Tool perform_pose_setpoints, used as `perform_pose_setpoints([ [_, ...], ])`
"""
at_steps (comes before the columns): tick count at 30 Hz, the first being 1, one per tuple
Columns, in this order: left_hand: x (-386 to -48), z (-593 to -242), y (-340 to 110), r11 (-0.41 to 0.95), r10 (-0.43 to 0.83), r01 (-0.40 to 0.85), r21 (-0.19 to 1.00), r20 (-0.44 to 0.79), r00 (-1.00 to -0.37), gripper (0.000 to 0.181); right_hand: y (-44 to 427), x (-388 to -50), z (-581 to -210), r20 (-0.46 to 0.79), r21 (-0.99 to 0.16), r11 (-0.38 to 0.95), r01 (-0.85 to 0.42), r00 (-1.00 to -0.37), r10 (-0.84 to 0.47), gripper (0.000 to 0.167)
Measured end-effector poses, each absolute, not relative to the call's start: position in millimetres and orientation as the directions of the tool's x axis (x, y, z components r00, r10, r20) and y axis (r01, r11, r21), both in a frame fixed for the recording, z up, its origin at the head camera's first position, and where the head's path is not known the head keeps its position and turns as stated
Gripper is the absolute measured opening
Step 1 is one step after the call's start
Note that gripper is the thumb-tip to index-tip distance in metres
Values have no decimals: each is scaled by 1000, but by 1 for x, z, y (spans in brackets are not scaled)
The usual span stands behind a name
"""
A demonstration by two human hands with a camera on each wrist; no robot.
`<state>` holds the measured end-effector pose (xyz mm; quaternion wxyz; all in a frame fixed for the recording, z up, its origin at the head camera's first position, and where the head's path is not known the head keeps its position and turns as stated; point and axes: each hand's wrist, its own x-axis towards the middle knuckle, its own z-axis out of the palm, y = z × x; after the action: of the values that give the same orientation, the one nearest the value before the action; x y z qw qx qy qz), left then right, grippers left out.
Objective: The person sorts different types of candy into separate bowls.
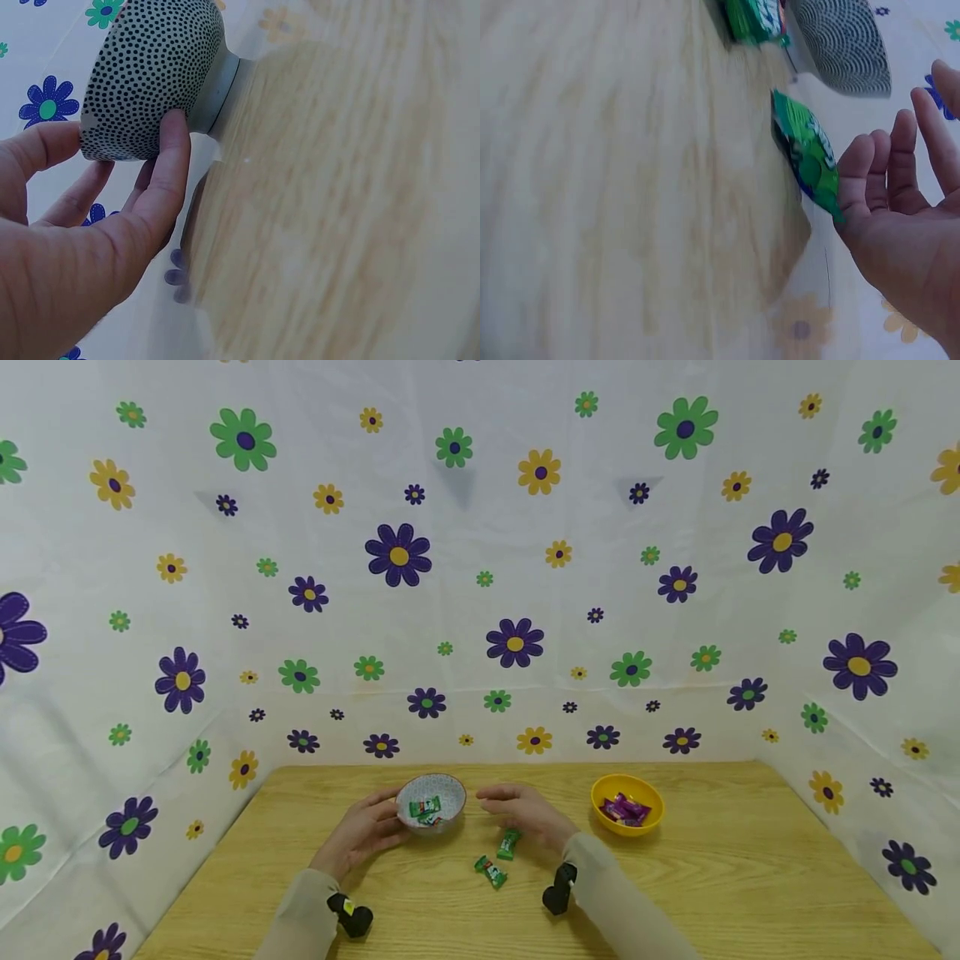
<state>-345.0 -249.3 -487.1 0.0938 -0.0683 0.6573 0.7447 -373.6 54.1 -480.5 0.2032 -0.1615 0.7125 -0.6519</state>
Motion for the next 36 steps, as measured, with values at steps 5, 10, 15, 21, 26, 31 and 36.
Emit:
perform_pose_setpoints([
  [5,-343,-486,-250,-110,65,-221,969,-215,-974,52,65,-381,-483,-78,-980,196,-30,-850,-521,41],
  [10,-341,-484,-250,-105,78,-229,968,-222,-972,53,76,-388,-484,-92,-932,331,-146,-789,-607,35],
  [15,-341,-483,-250,-103,85,-222,970,-214,-973,53,85,-395,-485,-118,-913,369,-175,-752,-648,33],
  [21,-343,-483,-250,-85,68,-223,971,-217,-974,52,90,-397,-482,-131,-891,393,-226,-703,-699,36],
  [26,-345,-483,-249,-79,37,-226,971,-224,-974,49,90,-398,-479,-162,-868,424,-257,-661,-732,38],
  [31,-344,-482,-249,-69,30,-225,972,-223,-974,48,90,-396,-475,-193,-827,481,-292,-656,-730,33],
  [36,-344,-483,-248,-69,25,-225,972,-224,-974,47,89,-392,-474,-187,-794,514,-324,-674,-714,26],
])
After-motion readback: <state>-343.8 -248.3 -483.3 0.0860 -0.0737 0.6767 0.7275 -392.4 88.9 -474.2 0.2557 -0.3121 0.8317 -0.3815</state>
